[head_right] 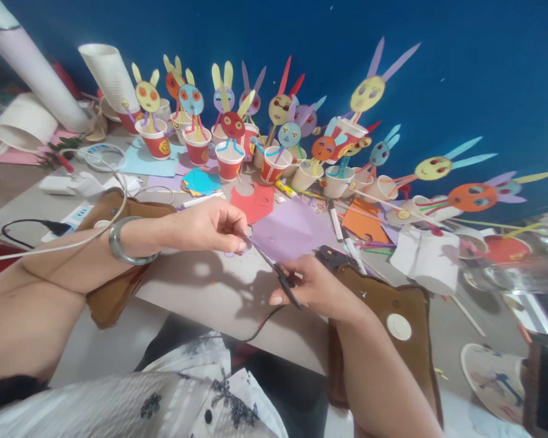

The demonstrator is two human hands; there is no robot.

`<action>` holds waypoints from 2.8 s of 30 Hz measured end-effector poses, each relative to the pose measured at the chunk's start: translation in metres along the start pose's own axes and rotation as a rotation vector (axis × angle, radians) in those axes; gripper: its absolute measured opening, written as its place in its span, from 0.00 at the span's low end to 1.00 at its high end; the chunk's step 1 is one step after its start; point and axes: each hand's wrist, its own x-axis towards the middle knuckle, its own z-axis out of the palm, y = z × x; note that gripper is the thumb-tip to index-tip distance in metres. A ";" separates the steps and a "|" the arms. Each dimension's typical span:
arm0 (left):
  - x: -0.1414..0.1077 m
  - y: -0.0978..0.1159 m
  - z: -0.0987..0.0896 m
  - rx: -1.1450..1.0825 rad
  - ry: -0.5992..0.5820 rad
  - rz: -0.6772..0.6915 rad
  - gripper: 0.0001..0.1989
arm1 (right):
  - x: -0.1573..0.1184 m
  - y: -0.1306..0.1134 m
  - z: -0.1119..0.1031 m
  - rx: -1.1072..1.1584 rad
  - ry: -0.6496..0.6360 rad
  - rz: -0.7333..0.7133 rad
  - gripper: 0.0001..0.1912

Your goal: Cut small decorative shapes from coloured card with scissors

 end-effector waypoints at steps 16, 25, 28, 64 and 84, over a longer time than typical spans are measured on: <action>-0.002 0.004 -0.004 0.124 -0.116 -0.100 0.07 | 0.001 0.001 -0.006 -0.033 0.023 -0.121 0.25; 0.003 -0.006 -0.011 0.185 -0.145 -0.112 0.05 | 0.004 0.001 -0.009 -0.026 -0.064 0.052 0.21; 0.007 -0.007 -0.011 0.187 -0.131 -0.124 0.04 | 0.009 0.004 -0.011 -0.069 -0.070 0.064 0.24; 0.013 -0.032 0.019 -0.297 0.213 -0.170 0.15 | 0.036 0.009 0.046 0.488 0.715 -0.252 0.21; 0.018 -0.024 0.020 -0.208 0.189 -0.275 0.15 | 0.039 0.010 0.045 0.505 0.689 -0.143 0.21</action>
